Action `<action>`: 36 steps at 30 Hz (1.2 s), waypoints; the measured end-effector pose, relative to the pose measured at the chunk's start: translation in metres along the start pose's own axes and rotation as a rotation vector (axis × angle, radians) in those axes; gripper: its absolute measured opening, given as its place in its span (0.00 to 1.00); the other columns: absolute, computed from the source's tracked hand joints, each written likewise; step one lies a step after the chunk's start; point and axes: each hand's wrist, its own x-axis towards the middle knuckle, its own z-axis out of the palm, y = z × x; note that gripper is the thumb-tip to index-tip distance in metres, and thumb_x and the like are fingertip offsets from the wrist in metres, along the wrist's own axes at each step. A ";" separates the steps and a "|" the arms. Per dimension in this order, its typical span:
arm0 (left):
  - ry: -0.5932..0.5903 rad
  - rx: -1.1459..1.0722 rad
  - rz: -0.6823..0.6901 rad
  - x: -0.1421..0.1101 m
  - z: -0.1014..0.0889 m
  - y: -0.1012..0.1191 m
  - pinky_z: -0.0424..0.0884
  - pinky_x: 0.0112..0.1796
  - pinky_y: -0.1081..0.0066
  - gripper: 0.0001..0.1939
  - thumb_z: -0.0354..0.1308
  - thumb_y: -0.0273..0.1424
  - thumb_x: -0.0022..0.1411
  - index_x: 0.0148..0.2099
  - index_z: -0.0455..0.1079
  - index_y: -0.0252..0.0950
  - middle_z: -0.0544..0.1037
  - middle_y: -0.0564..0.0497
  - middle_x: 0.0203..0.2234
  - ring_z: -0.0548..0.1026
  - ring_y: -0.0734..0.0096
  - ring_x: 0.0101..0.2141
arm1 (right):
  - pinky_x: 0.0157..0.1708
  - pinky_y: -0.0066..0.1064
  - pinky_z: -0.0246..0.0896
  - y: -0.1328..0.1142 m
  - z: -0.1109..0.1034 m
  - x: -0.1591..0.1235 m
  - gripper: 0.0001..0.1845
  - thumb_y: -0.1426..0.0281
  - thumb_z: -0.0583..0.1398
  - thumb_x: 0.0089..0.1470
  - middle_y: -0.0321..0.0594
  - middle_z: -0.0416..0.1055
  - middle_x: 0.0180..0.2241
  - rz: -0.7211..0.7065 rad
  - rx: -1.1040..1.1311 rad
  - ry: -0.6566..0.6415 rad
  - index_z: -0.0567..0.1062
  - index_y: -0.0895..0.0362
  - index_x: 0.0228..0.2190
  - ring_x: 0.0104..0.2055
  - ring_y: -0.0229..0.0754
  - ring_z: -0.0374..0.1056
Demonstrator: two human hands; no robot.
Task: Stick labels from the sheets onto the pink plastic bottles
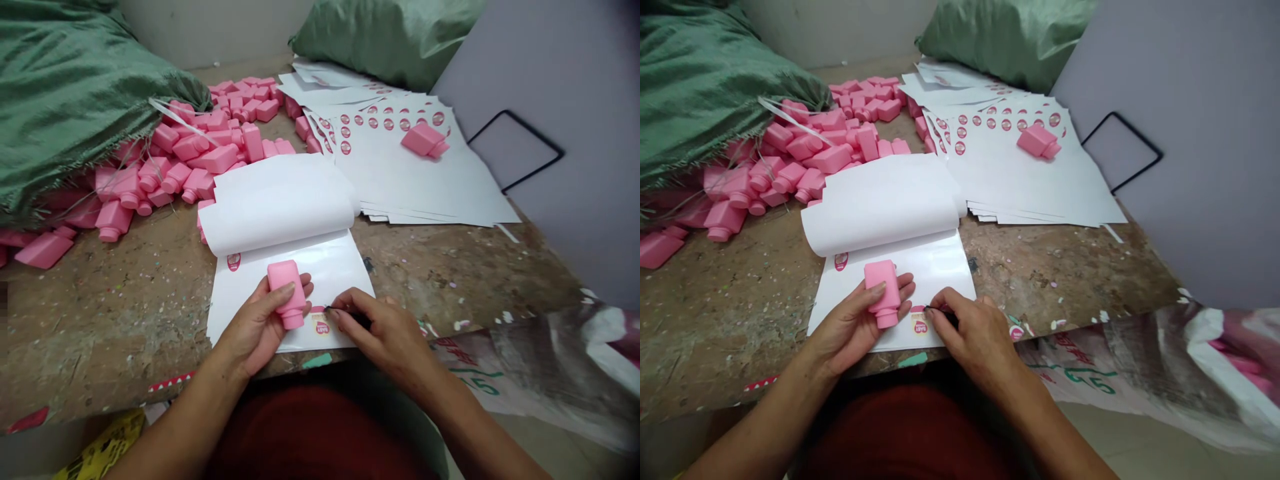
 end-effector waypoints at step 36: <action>-0.134 -0.179 0.179 -0.034 0.008 -0.025 0.64 0.57 0.63 0.18 0.53 0.42 0.67 0.51 0.69 0.35 0.76 0.45 0.47 0.72 0.63 0.52 | 0.32 0.27 0.66 -0.066 -0.004 0.000 0.07 0.70 0.65 0.51 0.31 0.71 0.30 0.153 0.947 0.336 0.72 0.51 0.34 0.32 0.38 0.69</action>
